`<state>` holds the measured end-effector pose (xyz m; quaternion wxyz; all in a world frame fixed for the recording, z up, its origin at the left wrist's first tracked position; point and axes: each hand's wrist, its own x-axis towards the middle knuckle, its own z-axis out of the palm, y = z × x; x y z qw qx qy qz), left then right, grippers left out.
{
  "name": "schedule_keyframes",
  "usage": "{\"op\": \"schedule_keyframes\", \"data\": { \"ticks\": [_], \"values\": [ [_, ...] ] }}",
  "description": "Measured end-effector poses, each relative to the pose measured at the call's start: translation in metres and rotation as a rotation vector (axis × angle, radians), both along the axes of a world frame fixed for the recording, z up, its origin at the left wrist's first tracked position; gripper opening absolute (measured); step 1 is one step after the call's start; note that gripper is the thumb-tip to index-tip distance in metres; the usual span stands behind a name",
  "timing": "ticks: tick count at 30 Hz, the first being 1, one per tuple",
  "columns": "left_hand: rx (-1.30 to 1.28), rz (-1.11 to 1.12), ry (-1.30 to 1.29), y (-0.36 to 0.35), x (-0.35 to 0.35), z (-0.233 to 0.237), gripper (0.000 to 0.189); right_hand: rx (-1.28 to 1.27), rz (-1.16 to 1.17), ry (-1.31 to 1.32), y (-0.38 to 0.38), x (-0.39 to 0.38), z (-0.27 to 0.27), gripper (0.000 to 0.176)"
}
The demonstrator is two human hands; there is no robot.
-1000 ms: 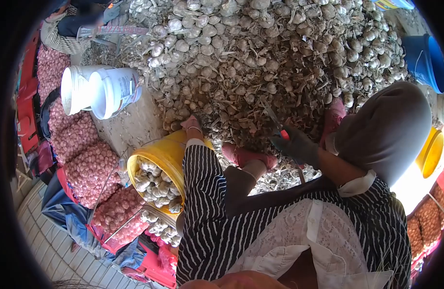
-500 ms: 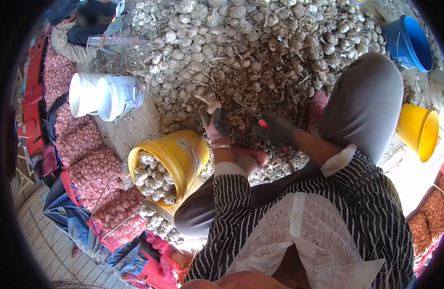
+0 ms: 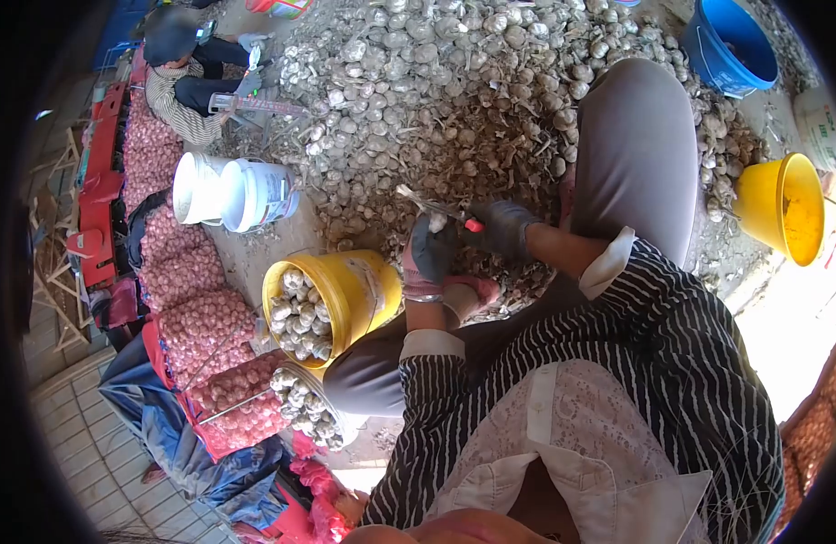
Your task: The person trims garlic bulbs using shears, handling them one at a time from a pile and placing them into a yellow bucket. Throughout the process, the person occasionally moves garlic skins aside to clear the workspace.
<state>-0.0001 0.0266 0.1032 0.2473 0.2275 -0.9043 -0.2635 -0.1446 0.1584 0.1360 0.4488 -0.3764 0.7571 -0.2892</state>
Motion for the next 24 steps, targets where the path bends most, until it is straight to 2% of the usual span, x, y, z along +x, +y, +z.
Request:
{"op": "schedule_keyframes", "data": {
  "ticks": [2,3,6,7,10,11,15,17,18,20,21,23,24],
  "values": [
    [0.456,0.041,-0.161,0.004,0.005,-0.004,0.015,-0.021,0.016,0.051,0.008,0.006,-0.006,0.048],
    [0.455,0.041,-0.156,0.006,0.006,-0.007,0.015,-0.022,0.017,0.055,0.011,0.006,-0.009,0.048],
    [1.641,0.171,0.621,0.024,-0.005,0.031,0.028,-0.036,0.048,0.121,0.016,0.001,-0.007,0.054],
    [1.64,0.176,0.623,0.023,0.001,0.034,0.028,-0.067,0.07,0.156,0.019,-0.003,0.003,0.054],
    [0.525,-0.224,-0.13,0.005,0.032,0.044,0.02,-0.102,0.168,0.255,0.018,-0.005,0.007,0.053],
    [0.159,-0.299,-0.179,0.001,0.034,0.043,0.019,-0.109,0.241,0.328,0.016,-0.006,0.007,0.053],
    [0.186,-0.315,-0.177,-0.002,0.044,0.026,0.02,-0.081,0.353,0.265,0.014,-0.004,0.008,0.053],
    [0.673,-0.227,-0.001,0.003,0.044,0.017,0.026,-0.072,0.263,0.236,0.012,0.0,-0.001,0.054],
    [0.675,-0.224,0.003,0.006,0.043,0.011,0.026,-0.07,0.268,0.237,0.011,0.001,-0.006,0.054],
    [0.936,-0.149,0.057,0.018,0.029,0.02,0.033,-0.069,0.24,0.23,0.008,0.005,-0.009,0.054],
    [0.939,-0.142,0.057,0.023,0.024,0.024,0.033,-0.067,0.246,0.227,0.007,0.007,-0.008,0.054],
    [0.837,-0.212,0.303,0.03,0.018,0.022,0.028,-0.122,0.168,0.191,0.008,0.008,-0.002,0.054],
    [0.848,-0.21,0.303,0.026,0.018,0.022,0.028,-0.111,0.168,0.189,0.009,0.009,-0.004,0.054]
  ]
}}
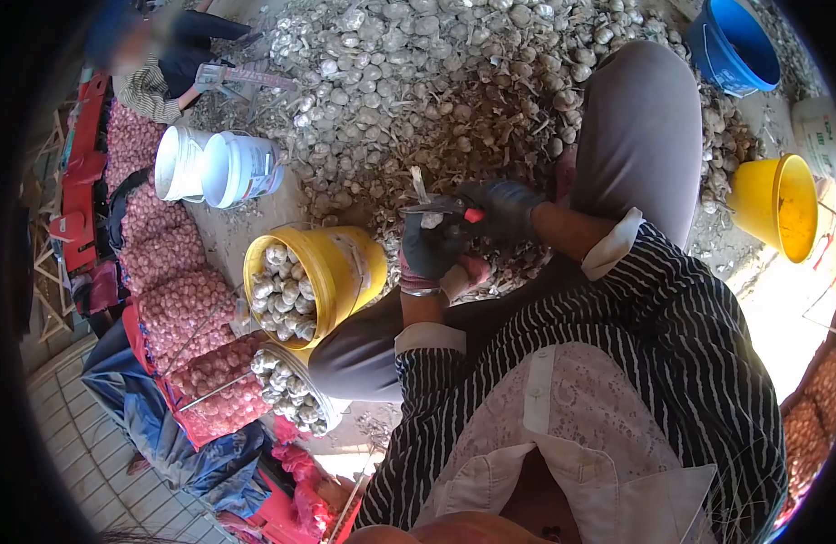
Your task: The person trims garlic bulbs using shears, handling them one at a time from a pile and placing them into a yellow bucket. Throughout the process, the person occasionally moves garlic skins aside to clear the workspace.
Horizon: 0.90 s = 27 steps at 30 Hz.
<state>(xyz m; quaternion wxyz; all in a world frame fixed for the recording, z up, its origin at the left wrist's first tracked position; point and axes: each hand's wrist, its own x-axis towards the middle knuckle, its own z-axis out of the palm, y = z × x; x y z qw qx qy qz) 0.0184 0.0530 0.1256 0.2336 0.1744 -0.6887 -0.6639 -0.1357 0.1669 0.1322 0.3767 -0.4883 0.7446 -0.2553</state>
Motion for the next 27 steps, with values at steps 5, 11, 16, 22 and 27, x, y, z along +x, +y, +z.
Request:
{"op": "schedule_keyframes", "data": {
  "ticks": [5,11,16,22,27],
  "values": [
    [1.168,0.017,-0.258,-0.029,0.017,-0.006,0.044,-0.162,0.018,-0.056,-0.004,0.004,-0.023,0.042],
    [-0.781,-0.012,-0.236,-0.049,0.04,-0.11,0.03,0.101,-0.048,-0.157,-0.007,0.011,-0.029,0.036],
    [-0.444,0.035,-0.213,-0.024,0.033,-0.053,0.028,0.02,-0.048,-0.089,0.001,0.016,-0.021,0.034],
    [0.14,0.216,-0.146,-0.019,0.029,-0.065,0.02,0.101,-0.138,-0.317,0.001,0.017,-0.05,0.037],
    [0.205,0.362,-0.149,-0.028,0.036,-0.072,0.01,0.072,-0.501,-0.805,-0.004,0.006,-0.027,0.039]
  ]
}}
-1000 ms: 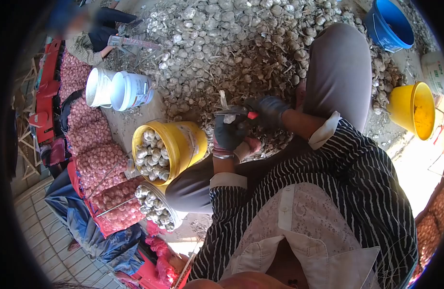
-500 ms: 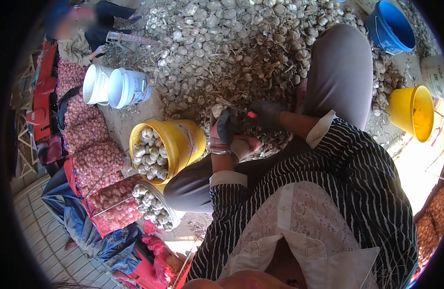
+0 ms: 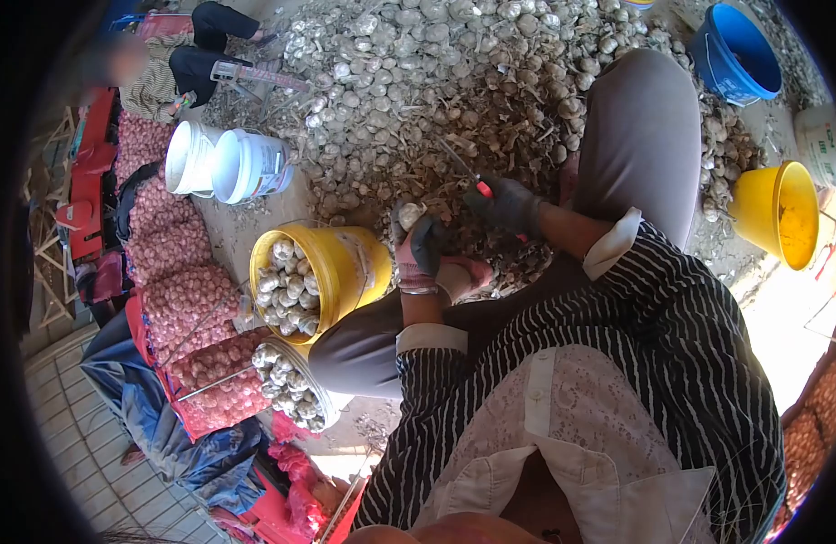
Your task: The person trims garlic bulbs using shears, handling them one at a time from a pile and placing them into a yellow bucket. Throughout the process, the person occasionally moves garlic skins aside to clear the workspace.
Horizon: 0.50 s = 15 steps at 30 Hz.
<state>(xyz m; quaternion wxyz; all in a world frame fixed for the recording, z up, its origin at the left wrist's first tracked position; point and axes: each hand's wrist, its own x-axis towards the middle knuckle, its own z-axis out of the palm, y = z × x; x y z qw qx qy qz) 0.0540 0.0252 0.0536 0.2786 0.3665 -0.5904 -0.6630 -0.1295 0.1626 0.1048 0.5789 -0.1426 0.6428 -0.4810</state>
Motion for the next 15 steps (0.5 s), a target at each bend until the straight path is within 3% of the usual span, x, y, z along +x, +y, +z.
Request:
{"op": "schedule_keyframes", "data": {
  "ticks": [2,3,5,6,8,9,11,15],
  "values": [
    [-1.077,-0.162,-0.427,0.005,-0.01,0.028,0.028,-0.119,0.216,0.67,0.008,-0.003,-0.002,0.039],
    [-1.069,-0.167,-0.431,0.004,-0.01,0.025,0.028,-0.113,0.218,0.663,0.008,-0.002,-0.004,0.039],
    [0.427,-0.031,0.26,0.001,-0.009,0.012,0.05,-0.16,0.36,0.991,0.007,0.001,-0.001,0.053],
    [0.434,-0.03,0.26,0.0,-0.012,0.003,0.05,-0.154,0.364,0.989,0.007,0.001,0.001,0.053],
    [-0.302,0.082,-0.292,0.006,-0.024,0.009,0.049,-0.041,0.453,1.038,0.005,-0.002,0.022,0.058],
    [-0.295,0.082,-0.295,0.008,-0.027,0.017,0.049,-0.036,0.458,1.035,0.005,-0.005,0.023,0.058],
    [-0.521,0.086,-0.585,0.012,-0.028,0.031,0.053,-0.024,0.611,1.133,0.002,-0.011,0.022,0.066],
    [-0.378,0.026,-0.513,0.008,-0.024,0.03,0.053,0.028,0.668,1.257,0.0,-0.006,0.021,0.067]
  ]
}}
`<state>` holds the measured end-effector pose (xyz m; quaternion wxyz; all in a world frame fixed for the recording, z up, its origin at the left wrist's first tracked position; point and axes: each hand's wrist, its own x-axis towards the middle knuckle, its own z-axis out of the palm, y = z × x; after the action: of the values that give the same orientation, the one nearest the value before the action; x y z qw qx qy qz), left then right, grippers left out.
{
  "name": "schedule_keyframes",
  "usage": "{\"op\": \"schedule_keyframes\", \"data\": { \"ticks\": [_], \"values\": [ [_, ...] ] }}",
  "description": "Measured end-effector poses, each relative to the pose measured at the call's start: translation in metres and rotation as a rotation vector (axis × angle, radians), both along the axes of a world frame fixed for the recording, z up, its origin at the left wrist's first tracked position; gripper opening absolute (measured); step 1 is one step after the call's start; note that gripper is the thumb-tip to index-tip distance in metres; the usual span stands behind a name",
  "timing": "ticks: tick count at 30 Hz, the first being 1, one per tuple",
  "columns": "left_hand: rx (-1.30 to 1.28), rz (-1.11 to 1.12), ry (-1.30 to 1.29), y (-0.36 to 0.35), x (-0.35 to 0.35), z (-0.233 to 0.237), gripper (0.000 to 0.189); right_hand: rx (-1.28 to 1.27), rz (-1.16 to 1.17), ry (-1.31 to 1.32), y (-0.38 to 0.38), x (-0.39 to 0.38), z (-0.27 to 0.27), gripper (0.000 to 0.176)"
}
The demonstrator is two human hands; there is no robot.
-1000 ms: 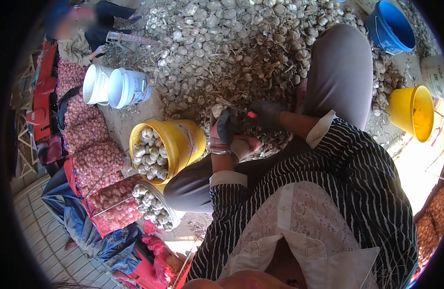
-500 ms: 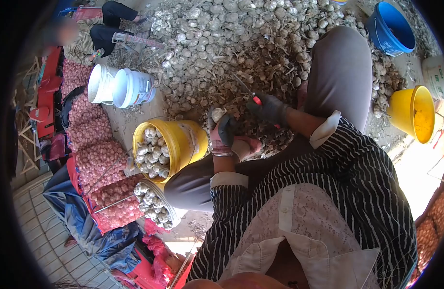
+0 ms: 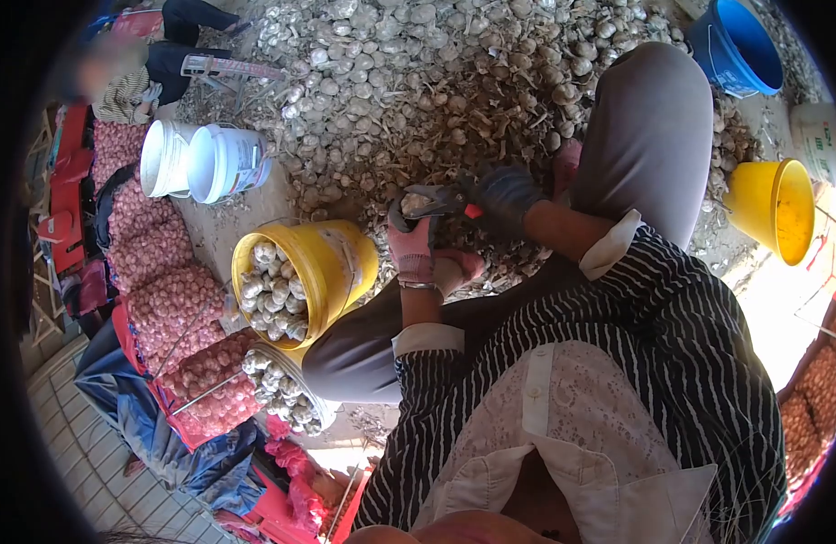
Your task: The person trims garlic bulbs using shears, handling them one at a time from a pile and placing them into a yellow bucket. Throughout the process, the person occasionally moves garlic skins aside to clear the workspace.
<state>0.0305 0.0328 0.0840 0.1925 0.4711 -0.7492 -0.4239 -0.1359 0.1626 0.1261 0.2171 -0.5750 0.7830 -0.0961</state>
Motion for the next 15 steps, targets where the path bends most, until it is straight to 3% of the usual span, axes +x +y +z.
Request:
{"op": "schedule_keyframes", "data": {
  "ticks": [3,8,15],
  "values": [
    [0.172,0.004,0.128,-0.006,0.008,-0.008,0.053,0.13,-0.012,-0.066,-0.002,-0.001,-0.003,0.068],
    [0.29,-0.144,0.048,-0.014,0.018,-0.001,0.052,-0.094,0.046,0.038,0.005,-0.004,0.0,0.065],
    [0.055,-0.153,-0.086,0.01,0.007,0.018,0.056,0.042,0.183,0.06,0.014,0.0,-0.019,0.054]
  ]
}}
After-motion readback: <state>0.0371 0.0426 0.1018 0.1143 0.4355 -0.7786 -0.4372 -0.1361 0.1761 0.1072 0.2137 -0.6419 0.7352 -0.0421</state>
